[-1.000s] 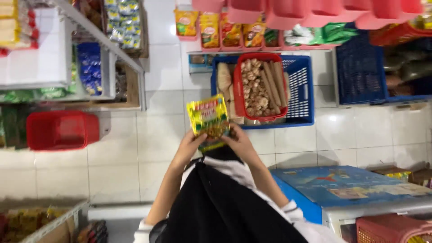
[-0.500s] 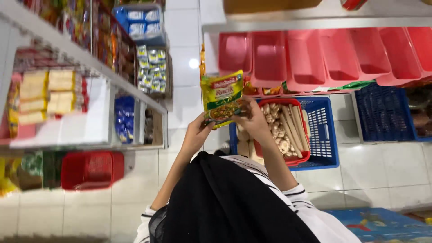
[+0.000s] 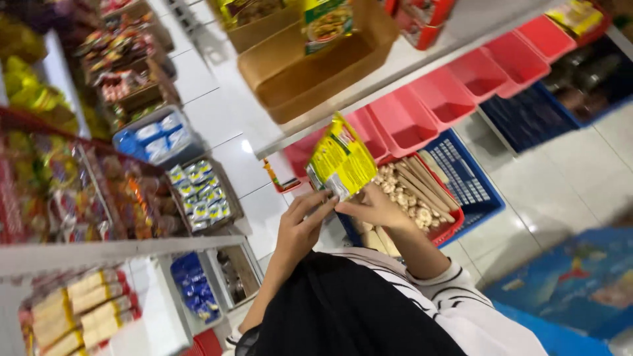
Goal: The person selects seasoning packets from a basket and places them into plastic bins on shelves by hand.
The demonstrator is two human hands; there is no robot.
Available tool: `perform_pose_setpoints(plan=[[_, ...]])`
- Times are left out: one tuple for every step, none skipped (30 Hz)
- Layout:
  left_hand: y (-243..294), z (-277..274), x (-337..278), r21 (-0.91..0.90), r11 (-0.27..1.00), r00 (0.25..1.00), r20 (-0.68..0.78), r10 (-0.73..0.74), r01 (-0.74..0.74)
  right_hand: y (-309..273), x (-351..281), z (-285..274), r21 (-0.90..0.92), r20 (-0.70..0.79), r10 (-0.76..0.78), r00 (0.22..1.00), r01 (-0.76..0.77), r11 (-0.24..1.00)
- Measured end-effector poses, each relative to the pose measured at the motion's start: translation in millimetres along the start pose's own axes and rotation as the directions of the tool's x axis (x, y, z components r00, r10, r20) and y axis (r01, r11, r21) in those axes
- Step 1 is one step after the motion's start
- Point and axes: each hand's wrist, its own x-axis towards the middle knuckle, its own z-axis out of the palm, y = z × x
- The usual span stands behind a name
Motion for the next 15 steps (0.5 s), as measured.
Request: perform_pose_setpoints(plan=[[-8.0, 0.1, 8.8, -0.006, 0.998, 0.998, -0.018, 0.056, -0.057, -14.1, 5.5, 0.0, -0.007, 0.03, -0.042, 0.999, 0.042, 0.999], [-14.7, -0.7, 17.0, -0.064, 0.994, 0.994, -0.064, 0.088, -0.092, -32.9, 12.4, 2.1, -0.115, 0.034, -0.159, 0.987, 0.162, 0.98], [-19.2, -3.1, 24.5, -0.116, 0.986, 0.988, -0.112, 0.11, -0.123, -55.2, 20.6, 5.5, -0.219, 0.057, -0.266, 0.962, 0.272, 0.937], [-23.3, -6.5, 32.6, -0.167, 0.974, 0.979, -0.16, 0.127, -0.154, -79.0, 29.0, 9.3, -0.32, 0.093, -0.364, 0.927, 0.374, 0.871], [-28.0, -10.9, 41.6, -0.197, 0.967, 0.978, -0.166, 0.127, -0.159, -102.3, 37.6, 11.2, -0.412, 0.059, -0.401, 0.914, 0.389, 0.824], [-32.4, -17.0, 51.5, -0.227, 0.96, 0.977, -0.173, 0.126, -0.164, -123.1, 47.6, 12.5, -0.501, 0.03, -0.439, 0.898, 0.393, 0.771], [-36.7, -22.8, 64.7, -0.254, 0.952, 0.975, -0.182, 0.127, -0.171, -139.8, 61.1, 13.9, -0.481, -0.023, -0.485, 0.874, 0.415, 0.772], [-41.8, -27.9, 81.0, -0.213, 0.957, 0.972, -0.164, 0.165, -0.198, -153.4, 72.4, 14.5, -0.461, -0.075, -0.527, 0.846, 0.44, 0.771], [-45.2, -33.6, 95.1, -0.167, 0.962, 0.971, -0.145, 0.192, -0.215, -164.1, 80.4, 14.3, -0.506, -0.114, -0.566, 0.816, 0.443, 0.74], [-48.6, -38.8, 109.7, -0.152, 0.974, 0.98, -0.133, 0.15, -0.17, -173.0, 88.3, 11.5, -0.55, -0.149, -0.605, 0.782, 0.443, 0.708], [-53.1, -42.7, 125.4, -0.134, 0.983, 0.986, -0.126, 0.109, -0.126, -180.7, 99.6, 4.9, -0.578, -0.155, -0.642, 0.751, 0.458, 0.675], [-57.7, -46.8, 139.2, -0.086, 0.991, 0.989, -0.116, 0.094, -0.105, -187.3, 112.2, -4.6, -0.605, -0.16, -0.678, 0.717, 0.472, 0.641], [-64.8, -48.2, 156.5, -0.034, 0.996, 0.99, -0.113, 0.084, -0.088, -194.9, 129.2, -18.7, -0.633, -0.154, -0.717, 0.68, 0.489, 0.6], [-74.2, -46.2, 176.3, 0.066, 0.995, 0.992, -0.1, 0.082, -0.076, -199.1, 149.6, -32.8, -0.802, -0.121, -0.761, 0.637, 0.389, 0.453], [-84.6, -43.1, 193.2, 0.166, 0.985, 0.994, -0.083, 0.07, -0.056, -199.7, 168.9, -46.5, -0.922, -0.08, -0.793, 0.604, 0.258, 0.29]])
